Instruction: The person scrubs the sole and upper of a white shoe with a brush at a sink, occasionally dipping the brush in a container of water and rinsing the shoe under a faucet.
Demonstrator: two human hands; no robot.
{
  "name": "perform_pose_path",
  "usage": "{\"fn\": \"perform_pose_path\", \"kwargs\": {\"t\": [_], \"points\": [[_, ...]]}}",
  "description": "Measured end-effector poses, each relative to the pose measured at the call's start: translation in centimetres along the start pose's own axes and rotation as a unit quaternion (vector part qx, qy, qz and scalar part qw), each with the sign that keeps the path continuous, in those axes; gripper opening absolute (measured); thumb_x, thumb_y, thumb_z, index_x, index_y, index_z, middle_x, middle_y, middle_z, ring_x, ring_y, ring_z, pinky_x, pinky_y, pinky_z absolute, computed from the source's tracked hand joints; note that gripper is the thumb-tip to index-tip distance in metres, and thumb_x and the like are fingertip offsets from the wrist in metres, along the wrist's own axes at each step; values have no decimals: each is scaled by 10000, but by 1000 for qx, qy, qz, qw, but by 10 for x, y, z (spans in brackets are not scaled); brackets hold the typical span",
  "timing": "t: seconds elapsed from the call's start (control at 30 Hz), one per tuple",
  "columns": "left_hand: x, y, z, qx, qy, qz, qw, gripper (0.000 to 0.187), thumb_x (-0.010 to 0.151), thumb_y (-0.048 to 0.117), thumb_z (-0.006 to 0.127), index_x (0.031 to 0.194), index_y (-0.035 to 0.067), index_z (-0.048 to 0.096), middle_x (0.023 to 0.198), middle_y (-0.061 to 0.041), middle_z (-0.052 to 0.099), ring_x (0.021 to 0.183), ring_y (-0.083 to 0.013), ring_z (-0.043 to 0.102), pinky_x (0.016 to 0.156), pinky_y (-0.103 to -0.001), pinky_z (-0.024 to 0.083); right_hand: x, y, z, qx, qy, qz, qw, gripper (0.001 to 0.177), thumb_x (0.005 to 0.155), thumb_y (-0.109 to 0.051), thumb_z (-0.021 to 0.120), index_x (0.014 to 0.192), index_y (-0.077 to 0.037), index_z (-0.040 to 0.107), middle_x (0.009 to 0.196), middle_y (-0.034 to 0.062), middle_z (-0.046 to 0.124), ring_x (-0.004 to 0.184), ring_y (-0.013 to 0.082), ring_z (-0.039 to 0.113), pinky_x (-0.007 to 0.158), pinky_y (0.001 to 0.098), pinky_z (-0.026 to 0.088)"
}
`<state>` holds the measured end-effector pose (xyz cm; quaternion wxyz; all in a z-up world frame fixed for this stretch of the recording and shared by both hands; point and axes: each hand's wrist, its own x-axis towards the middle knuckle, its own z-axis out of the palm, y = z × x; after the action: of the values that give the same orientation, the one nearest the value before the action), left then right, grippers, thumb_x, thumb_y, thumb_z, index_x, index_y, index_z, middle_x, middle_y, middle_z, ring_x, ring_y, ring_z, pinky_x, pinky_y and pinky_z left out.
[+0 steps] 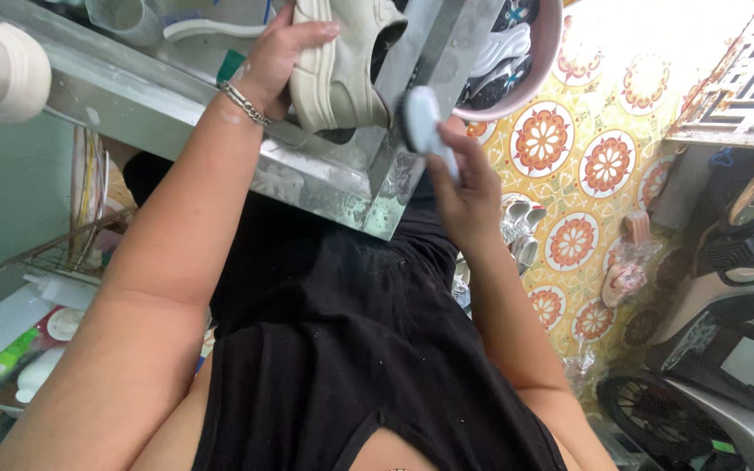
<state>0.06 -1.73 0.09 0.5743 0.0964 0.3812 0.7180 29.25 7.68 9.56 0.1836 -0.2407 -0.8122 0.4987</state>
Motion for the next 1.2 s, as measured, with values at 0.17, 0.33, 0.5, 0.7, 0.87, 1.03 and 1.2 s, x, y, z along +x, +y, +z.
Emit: {"fn": "perform_pose_path", "kwargs": {"t": [0.17, 0.33, 0.5, 0.7, 0.87, 1.03, 1.2], "points": [[-1, -4, -1, 38, -14, 41, 998, 453, 1012, 84, 673, 1432, 24, 516, 1219, -132, 677, 1119, -265, 714, 986, -431, 624, 47, -42, 5, -334, -117, -99, 930, 264, 1007, -299, 727, 1255, -232, 671, 803, 85, 749, 611, 278, 698, 504, 408, 476], [-8, 0, 7, 35, -18, 45, 998, 482, 969, 77, 622, 1432, 70, 487, 1211, -115, 681, 1087, -256, 724, 933, -428, 638, 115, -22, -16, -446, 35, -153, 881, 249, 1043, -317, 726, 1261, -221, 650, 810, 73, 747, 771, 324, 719, 622, 407, 532], [-10, 7, -4, -125, -1, 129, 984, 514, 1001, 79, 618, 1487, 49, 453, 1307, -148, 658, 1185, -291, 699, 1070, -447, 593, 133, 1, -3, -100, 111, 6, 989, 250, 1036, -189, 696, 1245, -87, 602, 1269, 117, 748, 821, 256, 720, 692, 318, 550], [-37, 40, -34, -231, 3, 158, 960, 507, 1041, 205, 599, 1509, 64, 464, 1391, -116, 633, 1293, -280, 654, 1179, -450, 529, 145, 31, 50, -173, -115, 16, 978, 433, 877, -109, 728, 1292, -19, 647, 979, 261, 719, 882, 378, 724, 796, 415, 560], [-37, 48, -45, -168, 35, 140, 975, 572, 957, 204, 575, 1482, -12, 506, 1379, -145, 652, 1230, -273, 669, 1108, -408, 515, 182, 31, 100, -288, -270, 22, 919, 327, 853, -235, 674, 1097, -31, 750, 1055, 228, 750, 1011, 398, 708, 892, 444, 552], [-31, 37, -45, -201, 27, 47, 978, 478, 1030, 263, 551, 1414, -22, 562, 1272, -176, 688, 1091, -267, 705, 995, -400, 558, 222, 0, 117, 252, -76, 246, 933, 634, 984, -560, 395, 1206, -61, 717, 1040, 101, 796, 986, 296, 715, 883, 393, 552], [12, 26, -55, 388, 244, 100, 883, 419, 1129, 347, 606, 1095, -25, 795, 843, -150, 744, 699, -146, 625, 683, -363, 522, 259, 15, 137, 590, -128, 377, 703, 539, 938, -474, 620, 1171, 9, 674, 948, 139, 772, 867, 295, 719, 801, 412, 589]]}}
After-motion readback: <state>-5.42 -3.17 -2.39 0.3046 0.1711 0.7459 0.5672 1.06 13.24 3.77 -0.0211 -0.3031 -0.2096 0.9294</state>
